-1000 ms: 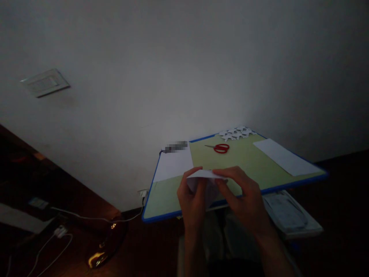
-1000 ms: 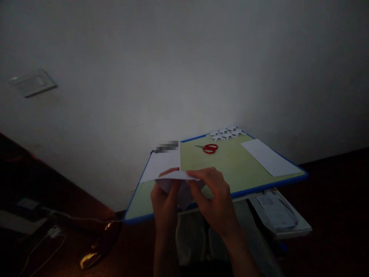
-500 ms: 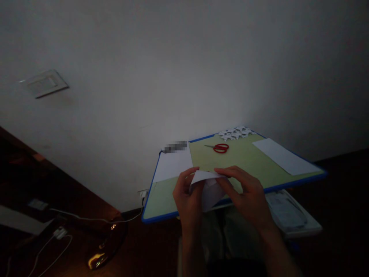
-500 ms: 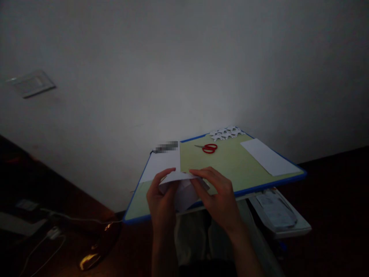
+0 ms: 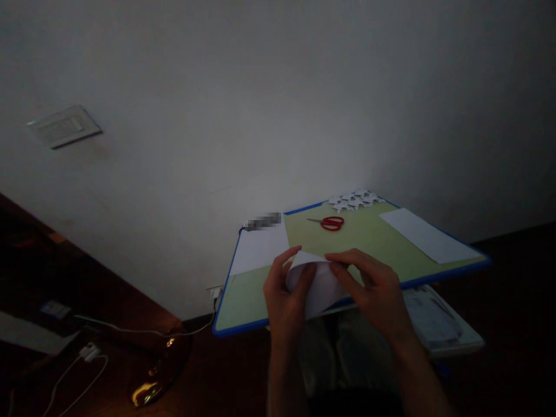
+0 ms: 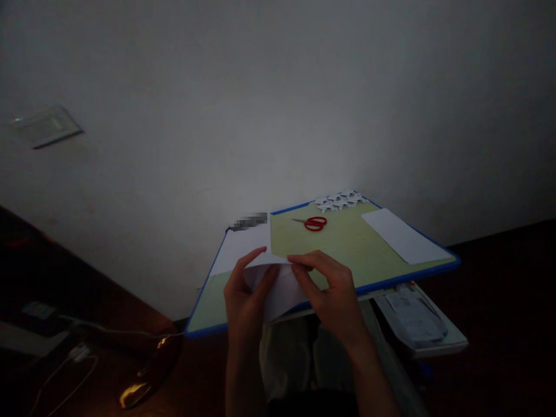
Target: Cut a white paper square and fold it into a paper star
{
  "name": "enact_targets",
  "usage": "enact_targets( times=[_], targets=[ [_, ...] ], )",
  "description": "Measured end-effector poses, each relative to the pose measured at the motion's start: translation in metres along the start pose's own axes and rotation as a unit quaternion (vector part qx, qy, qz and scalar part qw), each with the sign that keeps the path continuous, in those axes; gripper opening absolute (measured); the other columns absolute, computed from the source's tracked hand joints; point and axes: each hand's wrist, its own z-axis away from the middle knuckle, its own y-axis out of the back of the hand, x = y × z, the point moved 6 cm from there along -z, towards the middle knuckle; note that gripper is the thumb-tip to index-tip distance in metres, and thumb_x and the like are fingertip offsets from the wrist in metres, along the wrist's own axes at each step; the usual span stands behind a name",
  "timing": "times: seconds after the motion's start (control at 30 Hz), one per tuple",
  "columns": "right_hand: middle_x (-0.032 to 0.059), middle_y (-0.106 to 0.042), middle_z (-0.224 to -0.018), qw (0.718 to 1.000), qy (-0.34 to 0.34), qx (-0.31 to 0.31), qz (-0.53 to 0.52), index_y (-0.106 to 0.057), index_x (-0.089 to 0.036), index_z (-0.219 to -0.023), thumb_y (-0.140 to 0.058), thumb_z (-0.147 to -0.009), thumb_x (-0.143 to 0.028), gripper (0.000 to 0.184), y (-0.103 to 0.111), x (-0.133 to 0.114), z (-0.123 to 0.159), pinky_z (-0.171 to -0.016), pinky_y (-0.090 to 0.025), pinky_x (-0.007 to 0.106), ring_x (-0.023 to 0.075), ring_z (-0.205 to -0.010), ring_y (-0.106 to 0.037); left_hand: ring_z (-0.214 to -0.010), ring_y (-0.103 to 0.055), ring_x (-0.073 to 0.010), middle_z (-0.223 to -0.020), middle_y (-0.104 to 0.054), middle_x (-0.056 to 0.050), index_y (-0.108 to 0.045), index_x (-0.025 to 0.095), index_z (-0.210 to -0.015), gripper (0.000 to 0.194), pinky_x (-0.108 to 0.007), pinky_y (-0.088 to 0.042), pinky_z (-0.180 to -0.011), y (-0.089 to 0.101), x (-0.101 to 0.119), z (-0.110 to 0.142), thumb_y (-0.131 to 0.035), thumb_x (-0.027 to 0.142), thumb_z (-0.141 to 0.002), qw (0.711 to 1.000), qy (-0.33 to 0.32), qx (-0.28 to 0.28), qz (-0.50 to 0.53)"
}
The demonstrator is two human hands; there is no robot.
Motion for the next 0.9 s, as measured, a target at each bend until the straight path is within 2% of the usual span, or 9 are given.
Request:
enact_targets(
  times=[0.13, 0.33, 0.53, 0.63, 0.8, 0.9],
  targets=[
    [0.0014, -0.078, -0.092, 1.000, 0.000, -0.006, -0.008, -0.082, -0.028, -0.106, -0.070, -0.097, -0.019, 0.017, 0.000, 0.000, 0.000, -0.076, -0.057, 0.031, 0.0190, -0.086, -0.073, -0.075, -0.075, -0.0203, -0.092, -0.082, -0.003, -0.071, 0.024, -0.129, 0.053, -0.026, -0.057, -0.065, 0.003, -0.007, 0.000, -0.089, 0.039, -0.081, 0.999, 0.026, 0.020, -0.003],
    [0.0021, -0.078, -0.097, 0.999, -0.022, -0.017, -0.017, -0.081, -0.029, -0.110, -0.069, -0.099, -0.022, 0.018, -0.002, 0.008, 0.002, -0.081, -0.056, 0.032, 0.0201, -0.093, -0.072, -0.102, -0.075, -0.0246, -0.105, -0.082, -0.006, -0.080, 0.021, -0.107, 0.026, -0.034, -0.057, -0.091, 0.002, -0.002, -0.001, -0.086, 0.032, -0.084, 0.998, -0.042, 0.010, -0.052],
    [0.0040, -0.082, -0.116, 0.993, -0.086, -0.055, -0.051, -0.081, -0.030, -0.119, -0.077, -0.094, -0.034, 0.025, -0.009, 0.020, 0.006, -0.091, -0.060, 0.036, 0.0236, -0.106, -0.075, -0.102, -0.075, -0.0248, -0.106, -0.083, -0.006, -0.082, 0.022, -0.108, 0.025, -0.035, -0.057, -0.093, -0.002, 0.001, 0.001, -0.086, 0.030, -0.085, 0.998, -0.046, -0.020, -0.048],
    [0.0059, -0.082, -0.121, 0.991, -0.103, -0.053, -0.067, -0.081, -0.028, -0.120, -0.078, -0.094, -0.036, 0.028, -0.010, 0.023, 0.006, -0.096, -0.060, 0.040, 0.0261, -0.111, -0.076, -0.108, -0.075, -0.0245, -0.114, -0.083, -0.006, -0.082, 0.024, -0.114, 0.029, -0.035, -0.056, -0.098, -0.002, 0.000, 0.001, -0.085, 0.030, -0.087, 0.996, -0.051, -0.044, -0.053],
    [0.0072, -0.083, -0.116, 0.989, -0.122, -0.040, -0.072, -0.081, -0.026, -0.120, -0.079, -0.092, -0.038, 0.030, -0.008, 0.026, 0.006, -0.097, -0.060, 0.041, 0.0277, -0.111, -0.076, -0.122, -0.072, -0.0260, -0.131, -0.079, -0.006, -0.078, 0.029, -0.129, 0.039, -0.038, -0.054, -0.107, -0.003, -0.009, 0.000, -0.083, 0.033, -0.090, 0.991, -0.050, -0.110, -0.054],
    [0.0067, -0.083, -0.119, 0.987, -0.134, -0.036, -0.080, -0.082, -0.027, -0.119, -0.079, -0.092, -0.038, 0.029, -0.008, 0.026, 0.006, -0.100, -0.059, 0.040, 0.0273, -0.113, -0.076, -0.124, -0.072, -0.0281, -0.134, -0.078, -0.007, -0.077, 0.028, -0.132, 0.043, -0.041, -0.054, -0.110, -0.001, -0.012, -0.001, -0.084, 0.035, -0.090, 0.991, -0.064, -0.102, -0.057]
  ],
)
